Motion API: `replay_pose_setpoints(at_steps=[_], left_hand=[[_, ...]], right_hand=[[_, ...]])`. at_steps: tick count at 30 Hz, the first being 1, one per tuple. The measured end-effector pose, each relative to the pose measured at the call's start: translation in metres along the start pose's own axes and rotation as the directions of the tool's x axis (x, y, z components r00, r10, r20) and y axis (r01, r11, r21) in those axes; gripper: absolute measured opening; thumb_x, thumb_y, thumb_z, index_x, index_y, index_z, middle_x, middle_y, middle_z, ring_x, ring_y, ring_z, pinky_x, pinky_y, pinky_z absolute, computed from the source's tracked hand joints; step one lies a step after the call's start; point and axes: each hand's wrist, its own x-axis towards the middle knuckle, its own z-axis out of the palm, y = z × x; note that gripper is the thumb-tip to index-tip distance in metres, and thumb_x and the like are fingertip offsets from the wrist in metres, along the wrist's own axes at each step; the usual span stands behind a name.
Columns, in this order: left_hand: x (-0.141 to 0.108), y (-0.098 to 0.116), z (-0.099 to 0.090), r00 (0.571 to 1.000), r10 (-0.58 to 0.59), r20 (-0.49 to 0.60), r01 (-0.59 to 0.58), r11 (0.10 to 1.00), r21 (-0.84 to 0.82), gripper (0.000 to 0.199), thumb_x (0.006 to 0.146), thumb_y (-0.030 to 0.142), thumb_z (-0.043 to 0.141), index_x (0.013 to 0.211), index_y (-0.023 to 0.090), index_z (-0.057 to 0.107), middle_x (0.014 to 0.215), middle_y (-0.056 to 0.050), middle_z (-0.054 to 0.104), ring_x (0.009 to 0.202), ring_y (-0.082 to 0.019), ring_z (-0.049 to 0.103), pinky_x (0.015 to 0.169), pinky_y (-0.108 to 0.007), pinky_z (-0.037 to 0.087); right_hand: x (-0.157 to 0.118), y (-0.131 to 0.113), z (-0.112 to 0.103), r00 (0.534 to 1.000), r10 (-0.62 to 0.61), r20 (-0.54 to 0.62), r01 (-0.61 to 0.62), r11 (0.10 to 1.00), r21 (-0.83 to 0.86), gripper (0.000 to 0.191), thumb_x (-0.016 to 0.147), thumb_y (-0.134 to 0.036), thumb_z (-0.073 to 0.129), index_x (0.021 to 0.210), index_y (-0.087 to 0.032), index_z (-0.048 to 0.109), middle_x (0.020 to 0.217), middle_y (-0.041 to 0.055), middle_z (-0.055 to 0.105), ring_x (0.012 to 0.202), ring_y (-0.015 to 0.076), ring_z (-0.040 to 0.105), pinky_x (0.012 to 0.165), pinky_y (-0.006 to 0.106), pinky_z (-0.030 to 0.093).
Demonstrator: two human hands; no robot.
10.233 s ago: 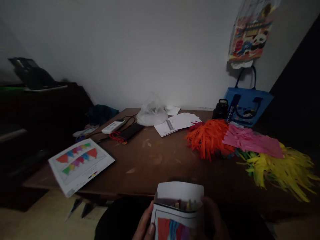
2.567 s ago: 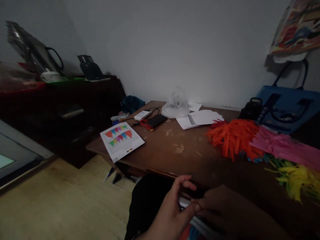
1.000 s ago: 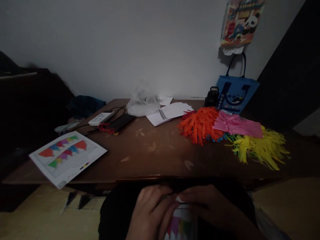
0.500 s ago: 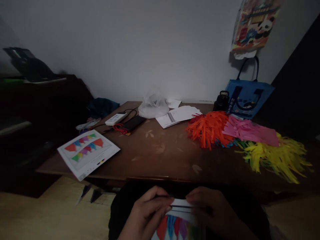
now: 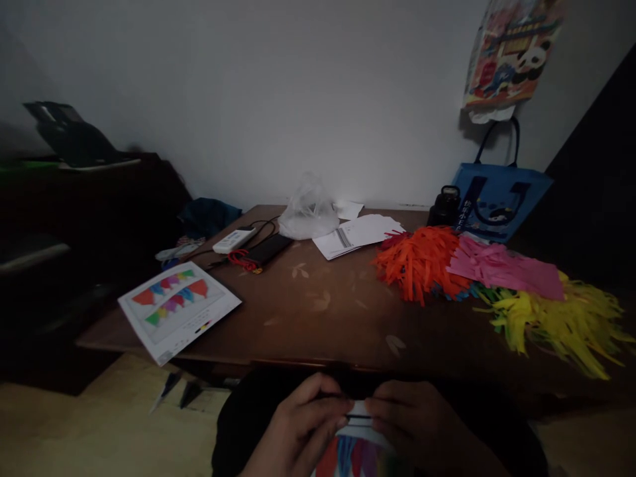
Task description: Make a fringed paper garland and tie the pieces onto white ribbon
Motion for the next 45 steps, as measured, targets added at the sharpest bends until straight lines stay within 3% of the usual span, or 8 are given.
replay_pose_setpoints(at_steps=[7,13,17,21,24,29,37,45], left_hand=[[-0.004,0.000,0.000,0.999,-0.019,0.038,0.019,1.000,-0.003,0.029,0.094,0.013,0.049,0.112,0.025,0.069,0.092,-0.007,0.061,0.083,-0.017,0.064,0.070,-0.024,0.054],[0.001,0.004,-0.007,0.996,-0.028,-0.079,0.024,0.999,-0.044,0.024,0.094,0.018,0.053,0.106,0.025,0.072,0.088,-0.005,0.064,0.079,-0.016,0.065,0.068,-0.023,0.052],[0.054,-0.008,-0.027,0.975,-0.158,-0.156,0.153,0.987,-0.041,0.019,0.090,0.030,0.059,0.089,0.020,0.076,0.087,-0.004,0.065,0.080,-0.017,0.064,0.072,-0.026,0.050],[0.125,-0.060,-0.043,0.923,-0.320,-0.213,0.319,0.947,-0.039,0.022,0.090,0.032,0.060,0.084,0.013,0.069,0.082,-0.004,0.067,0.078,-0.017,0.064,0.070,-0.028,0.052],[0.155,-0.105,-0.043,0.892,-0.402,-0.206,0.408,0.913,-0.017,0.022,0.093,0.033,0.058,0.098,0.012,0.065,0.090,-0.003,0.067,0.076,-0.017,0.065,0.068,-0.032,0.055],[0.153,-0.151,-0.035,0.874,-0.446,-0.192,0.462,0.885,0.050,0.027,0.093,0.032,0.060,0.113,0.014,0.061,0.111,-0.007,0.065,0.092,-0.021,0.065,0.079,-0.040,0.056],[0.148,-0.155,-0.031,0.889,-0.425,-0.170,0.449,0.883,0.140,0.025,0.094,0.031,0.059,0.113,0.015,0.061,0.114,-0.008,0.064,0.096,-0.022,0.065,0.083,-0.042,0.055],[0.147,-0.153,-0.030,0.899,-0.398,-0.183,0.428,0.887,0.174,0.023,0.094,0.031,0.059,0.110,0.015,0.063,0.111,-0.007,0.065,0.095,-0.021,0.065,0.084,-0.042,0.055]], right_hand=[[0.000,0.000,0.002,1.000,0.006,0.002,-0.006,0.999,0.036,0.023,0.096,-0.026,0.050,0.110,-0.023,0.069,0.093,0.0050,0.070,0.078,0.0136,0.067,0.069,0.022,0.051],[-0.006,-0.001,-0.002,0.972,0.151,-0.179,-0.120,0.977,0.176,0.024,0.096,-0.030,0.052,0.110,-0.020,0.069,0.095,0.0057,0.070,0.086,0.0143,0.068,0.076,0.023,0.052],[0.037,0.006,-0.039,0.933,0.222,-0.283,-0.223,0.974,0.028,0.032,0.099,-0.036,0.043,0.102,-0.020,0.071,0.097,0.0058,0.073,0.090,0.0168,0.068,0.078,0.026,0.053],[0.104,0.030,-0.062,0.921,0.249,-0.300,-0.345,0.878,-0.333,0.043,0.098,-0.030,0.042,0.132,-0.006,0.055,0.137,0.0183,0.054,0.132,0.0269,0.046,0.111,0.042,0.034],[0.131,0.044,-0.040,0.965,0.211,-0.155,-0.258,0.872,-0.416,0.061,0.094,-0.042,0.051,0.142,-0.005,0.043,0.150,0.0211,0.039,0.141,0.0318,0.032,0.115,0.049,0.024],[0.126,0.057,0.020,0.978,0.180,0.107,-0.109,0.874,-0.474,0.072,0.092,-0.062,0.045,0.147,-0.016,0.037,0.155,0.0152,0.032,0.145,0.0323,0.021,0.116,0.056,0.013],[0.125,0.053,0.022,0.976,0.194,0.096,-0.117,0.846,-0.521,0.069,0.094,-0.058,0.044,0.146,-0.014,0.039,0.154,0.0161,0.034,0.144,0.0321,0.023,0.118,0.055,0.007],[0.091,0.027,0.036,0.968,0.196,0.155,-0.114,0.898,-0.425,0.089,0.086,-0.074,0.038,0.150,-0.013,0.029,0.158,0.0191,0.020,0.147,0.0329,0.008,0.116,0.060,0.004]])
